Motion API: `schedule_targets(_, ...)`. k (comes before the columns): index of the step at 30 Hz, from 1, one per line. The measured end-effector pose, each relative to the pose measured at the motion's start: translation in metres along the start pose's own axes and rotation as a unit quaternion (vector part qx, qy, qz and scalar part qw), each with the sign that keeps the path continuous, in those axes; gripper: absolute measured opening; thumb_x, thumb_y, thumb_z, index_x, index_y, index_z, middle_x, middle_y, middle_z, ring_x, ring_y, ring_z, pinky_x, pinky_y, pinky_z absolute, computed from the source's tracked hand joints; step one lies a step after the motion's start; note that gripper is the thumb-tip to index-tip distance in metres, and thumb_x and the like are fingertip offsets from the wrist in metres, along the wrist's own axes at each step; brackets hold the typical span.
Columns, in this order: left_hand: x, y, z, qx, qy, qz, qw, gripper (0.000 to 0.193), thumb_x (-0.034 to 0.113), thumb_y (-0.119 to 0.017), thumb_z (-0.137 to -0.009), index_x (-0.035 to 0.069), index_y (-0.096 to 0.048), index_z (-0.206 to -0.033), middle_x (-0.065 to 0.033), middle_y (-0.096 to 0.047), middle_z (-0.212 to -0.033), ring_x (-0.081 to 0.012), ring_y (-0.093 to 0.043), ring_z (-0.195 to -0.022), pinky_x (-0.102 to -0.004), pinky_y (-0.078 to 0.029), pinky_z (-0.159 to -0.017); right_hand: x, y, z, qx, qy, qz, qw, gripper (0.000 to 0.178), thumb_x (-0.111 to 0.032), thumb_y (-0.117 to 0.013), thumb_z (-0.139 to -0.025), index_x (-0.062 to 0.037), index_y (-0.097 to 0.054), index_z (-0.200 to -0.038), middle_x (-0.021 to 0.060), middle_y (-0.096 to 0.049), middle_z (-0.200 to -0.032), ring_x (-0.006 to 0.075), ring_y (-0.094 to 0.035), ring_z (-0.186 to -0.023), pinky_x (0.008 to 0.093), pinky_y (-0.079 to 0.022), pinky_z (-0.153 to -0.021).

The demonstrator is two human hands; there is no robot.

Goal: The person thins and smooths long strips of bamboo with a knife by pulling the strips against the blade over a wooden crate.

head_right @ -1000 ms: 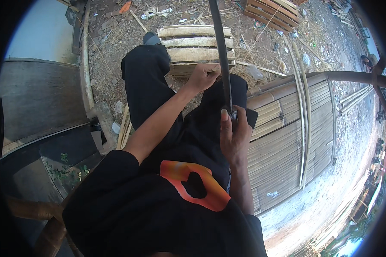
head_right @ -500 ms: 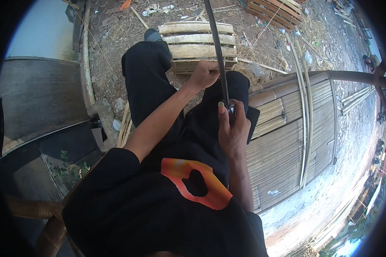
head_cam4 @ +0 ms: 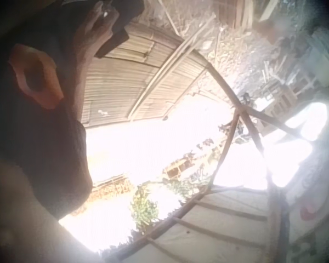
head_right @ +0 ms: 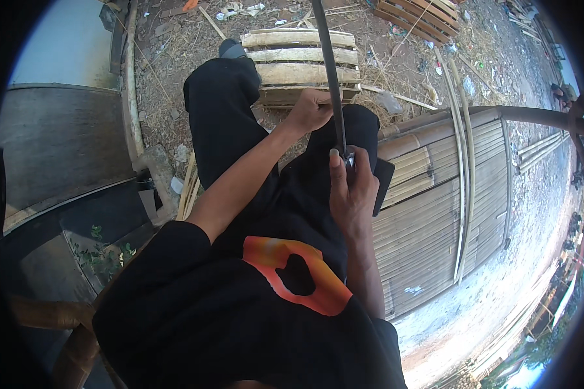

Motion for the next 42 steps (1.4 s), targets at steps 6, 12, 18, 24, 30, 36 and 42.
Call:
schedule_targets(6,-0.002,0.0,0.002,-0.021,0.02,-0.015,0.999,0.024,0.014,-0.063,-0.094,-0.002,-0.062,-0.075,-0.003,-0.052,-0.056,-0.005,-0.046,-0.058,-0.0285,-0.04,-0.051,-0.024,0.007,0.012,0.019,0.018,-0.072,0.997,0.04,-0.039,-0.057,-0.1,-0.0002,-0.055,-0.108,-0.0002,-0.052,-0.061,0.0066,-0.047,-0.05,0.0243,-0.034,-0.046)
schedule_targets(12,-0.01,0.001,0.002,-0.028,0.028,-0.036,0.999,0.029,0.021,-0.063,-0.096,-0.002,-0.065,-0.078,-0.0049,-0.054,-0.057,-0.0062,-0.046,-0.057,-0.0293,-0.04,-0.05,-0.008,0.003,-0.001,0.01,0.008,-0.027,1.0,0.036,-0.037,-0.058,-0.1,-0.0007,-0.056,-0.105,0.0017,-0.052,-0.06,0.0088,-0.049,-0.051,0.0272,-0.036,-0.047)
schedule_targets(18,-0.001,0.001,-0.002,-0.005,0.012,-0.027,1.0,0.025,0.018,-0.062,-0.095,-0.002,-0.067,-0.081,-0.0041,-0.055,-0.058,-0.0062,-0.046,-0.057,-0.0287,-0.039,-0.051,0.001,0.0,-0.007,0.003,-0.005,0.005,1.0,0.036,-0.037,-0.059,-0.1,-0.0008,-0.057,-0.102,0.0033,-0.051,-0.058,0.0104,-0.05,-0.051,0.0293,-0.037,-0.048)
schedule_targets(24,-0.013,0.002,0.001,-0.023,0.035,-0.034,0.999,0.036,0.021,-0.062,-0.097,-0.004,-0.061,-0.071,-0.0024,-0.051,-0.054,-0.0055,-0.042,-0.055,-0.0273,-0.036,-0.049,-0.04,0.011,0.01,0.034,0.058,-0.137,0.988,0.044,-0.042,-0.055,-0.1,0.0007,-0.052,-0.109,-0.002,-0.05,-0.061,0.0043,-0.046,-0.049,0.0201,-0.032,-0.043)
schedule_targets(30,-0.003,-0.002,-0.002,-0.014,0.003,-0.025,1.0,0.029,0.017,-0.062,-0.094,-0.003,-0.061,-0.073,-0.004,-0.049,-0.054,-0.0056,-0.041,-0.056,-0.0283,-0.036,-0.049,0.012,-0.003,-0.017,0.0,0.019,0.007,1.0,0.039,-0.041,-0.058,-0.099,-0.0016,-0.056,-0.096,0.0016,-0.05,-0.058,0.0091,-0.047,-0.049,0.0279,-0.036,-0.046)
schedule_targets(36,-0.002,0.003,-0.001,-0.037,0.03,-0.048,0.998,0.011,0.007,-0.064,-0.086,-0.001,-0.062,-0.079,-0.0111,-0.052,-0.06,-0.0108,-0.042,-0.057,-0.0304,-0.042,-0.053,0.001,-0.007,-0.016,-0.004,0.005,-0.027,1.0,0.038,-0.037,-0.058,-0.1,-0.0019,-0.054,-0.088,0.0032,-0.051,-0.057,0.0109,-0.046,-0.05,0.0299,-0.037,-0.048)
schedule_targets(42,-0.001,0.004,0.001,-0.022,0.034,-0.054,0.998,0.007,0.006,-0.066,-0.085,0.0,-0.064,-0.082,-0.0134,-0.057,-0.065,-0.0164,-0.047,-0.055,-0.031,-0.045,-0.056,0.003,-0.014,-0.015,-0.016,-0.006,-0.061,0.998,0.039,-0.037,-0.058,-0.1,-0.0021,-0.052,-0.085,0.0028,-0.05,-0.057,0.0099,-0.047,-0.05,0.0289,-0.037,-0.049)
Point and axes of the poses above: each hand's wrist, its own z-axis away from the middle knuckle, its own y-axis out of the back of the hand, x = y × z, the point moved 5 cm from there along -z, towards the middle knuckle
